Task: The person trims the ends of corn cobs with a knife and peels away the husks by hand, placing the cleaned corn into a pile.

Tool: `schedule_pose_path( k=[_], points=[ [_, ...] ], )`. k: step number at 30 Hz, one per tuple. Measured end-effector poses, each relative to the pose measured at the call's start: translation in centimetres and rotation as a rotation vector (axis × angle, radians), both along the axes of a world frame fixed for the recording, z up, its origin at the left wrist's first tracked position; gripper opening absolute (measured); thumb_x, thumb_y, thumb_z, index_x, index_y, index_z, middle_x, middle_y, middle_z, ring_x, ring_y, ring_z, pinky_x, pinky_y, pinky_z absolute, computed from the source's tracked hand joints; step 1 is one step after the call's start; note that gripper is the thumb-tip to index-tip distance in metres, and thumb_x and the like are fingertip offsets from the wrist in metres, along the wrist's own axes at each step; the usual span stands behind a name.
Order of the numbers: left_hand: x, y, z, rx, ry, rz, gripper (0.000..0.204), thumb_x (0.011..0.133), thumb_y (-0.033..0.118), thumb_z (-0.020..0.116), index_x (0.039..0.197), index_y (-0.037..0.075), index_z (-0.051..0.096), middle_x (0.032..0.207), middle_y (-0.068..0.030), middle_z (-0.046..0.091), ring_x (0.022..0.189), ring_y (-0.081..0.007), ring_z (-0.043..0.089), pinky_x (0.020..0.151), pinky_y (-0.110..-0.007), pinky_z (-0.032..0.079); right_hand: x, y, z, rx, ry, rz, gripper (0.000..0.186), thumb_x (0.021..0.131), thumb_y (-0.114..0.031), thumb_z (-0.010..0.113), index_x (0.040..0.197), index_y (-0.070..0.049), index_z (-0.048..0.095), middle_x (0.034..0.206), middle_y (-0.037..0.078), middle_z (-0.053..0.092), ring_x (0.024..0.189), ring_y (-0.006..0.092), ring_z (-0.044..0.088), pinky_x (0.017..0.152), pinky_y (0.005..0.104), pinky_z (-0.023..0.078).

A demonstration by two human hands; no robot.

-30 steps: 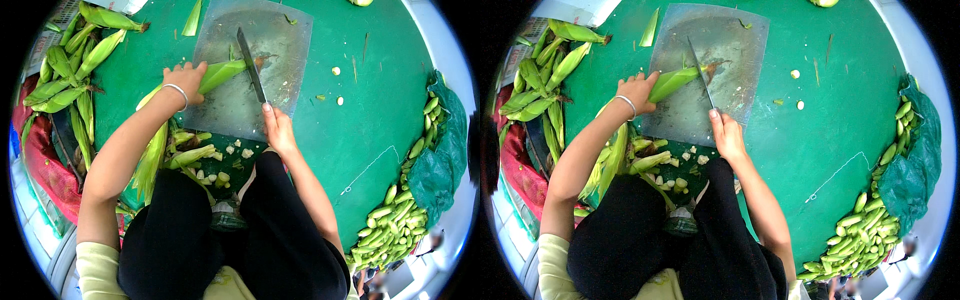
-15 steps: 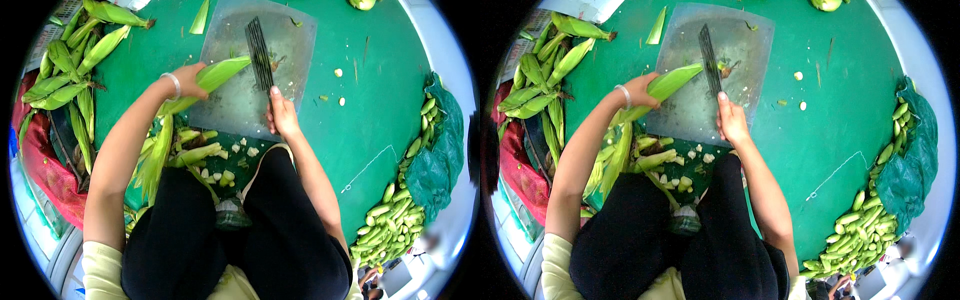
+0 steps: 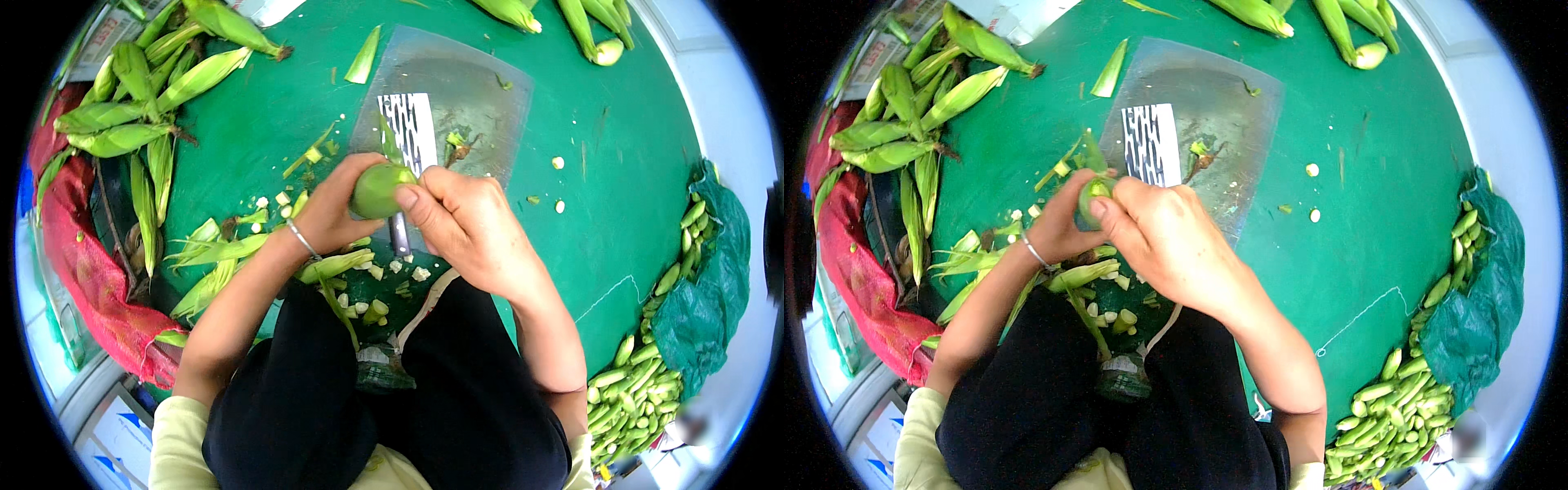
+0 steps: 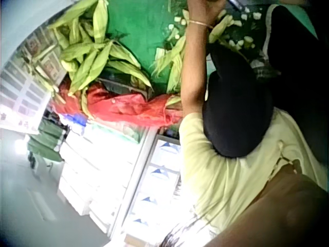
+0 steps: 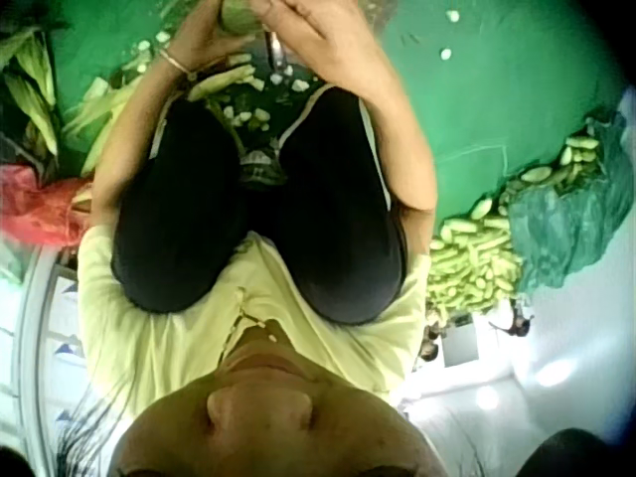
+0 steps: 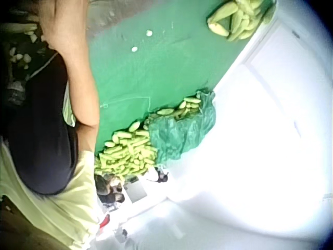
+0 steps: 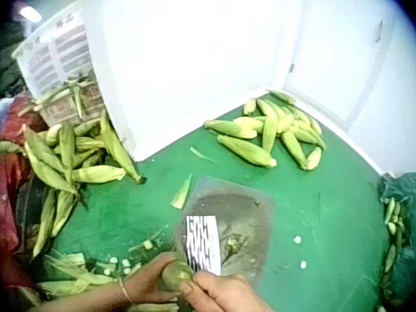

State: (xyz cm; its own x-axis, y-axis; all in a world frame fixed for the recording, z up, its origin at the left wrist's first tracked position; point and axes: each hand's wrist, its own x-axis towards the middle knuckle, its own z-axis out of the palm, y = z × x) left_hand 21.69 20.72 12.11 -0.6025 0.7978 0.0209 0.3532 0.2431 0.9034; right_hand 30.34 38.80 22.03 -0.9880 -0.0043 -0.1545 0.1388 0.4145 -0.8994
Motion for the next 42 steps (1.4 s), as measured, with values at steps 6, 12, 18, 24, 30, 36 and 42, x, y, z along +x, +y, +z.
schedule_pose_path(
  k=[6,12,18,24,30,36,42],
  points=[
    [-1.7,-3.0,7.0,0.011,-0.373,0.164,0.027,0.076,0.020,0.067,0.091,0.005,0.051,0.075,-0.0058,0.053,0.064,-0.0175,0.052,0.059,-0.027,0.043,-1.0,-2.9,-3.1,-0.330,0.097,-0.095,0.025,0.086,-0.012,0.058,0.067,0.000,0.046,0.051,0.011,0.044,0.044,0.0248,0.045,0.043,0.0324,0.037],
    [-2.1,-2.5,9.3,-0.156,-0.073,0.212,0.032,0.089,0.029,0.056,0.071,0.002,0.051,0.053,-0.0016,0.047,0.049,-0.0096,0.043,0.046,-0.024,0.036,-3.1,-5.0,-5.2,-0.263,0.443,-0.148,0.018,0.083,-0.008,0.060,0.070,-0.001,0.052,0.055,0.009,0.047,0.044,0.0184,0.048,0.043,0.0300,0.037],
    [-1.9,-1.6,6.6,0.110,-0.287,0.295,0.028,0.093,0.020,0.049,0.072,0.002,0.052,0.060,-0.0027,0.056,0.054,-0.0081,0.051,0.050,-0.023,0.042,-1.5,-4.2,-6.5,-0.369,0.390,-0.343,0.023,0.091,-0.017,0.052,0.074,-0.002,0.055,0.059,0.002,0.056,0.053,0.0080,0.053,0.048,0.0220,0.043],
    [-1.2,1.3,3.2,0.477,-0.798,0.256,0.026,0.093,0.019,0.049,0.076,0.000,0.053,0.071,-0.0045,0.059,0.064,-0.0100,0.058,0.060,-0.023,0.048,0.9,-2.4,-8.5,-0.951,0.271,-0.537,0.026,0.093,-0.022,0.049,0.078,-0.001,0.051,0.069,0.007,0.056,0.060,0.0133,0.055,0.057,0.0255,0.046],
    [-0.3,2.6,3.2,0.375,-0.655,0.167,0.023,0.092,0.017,0.049,0.076,0.001,0.053,0.071,-0.0033,0.058,0.065,-0.0081,0.058,0.060,-0.022,0.047,1.1,1.6,-2.7,-0.105,0.196,-0.424,0.021,0.084,-0.016,0.061,0.092,-0.002,0.047,0.071,0.006,0.058,0.063,0.0122,0.055,0.055,0.0275,0.046],
    [-0.7,0.9,3.5,0.405,-0.627,-0.020,0.018,0.091,0.018,0.049,0.082,0.002,0.050,0.082,-0.0037,0.055,0.076,-0.0094,0.051,0.069,-0.024,0.042,-1.8,1.0,0.2,0.467,0.022,-0.039,0.034,0.079,-0.024,0.067,0.085,-0.001,0.043,0.062,0.016,0.056,0.056,0.0318,0.059,0.051,0.0361,0.045],
    [0.7,0.1,1.5,0.099,0.095,0.042,0.077,0.062,0.028,0.077,0.126,0.008,0.041,0.131,-0.0180,0.036,0.123,-0.0330,0.034,0.104,-0.041,0.026,-3.6,0.4,1.1,0.599,-0.053,0.123,0.035,0.080,-0.029,0.064,0.085,-0.002,0.043,0.060,0.019,0.056,0.058,0.0378,0.059,0.051,0.0424,0.044]
  ],
)
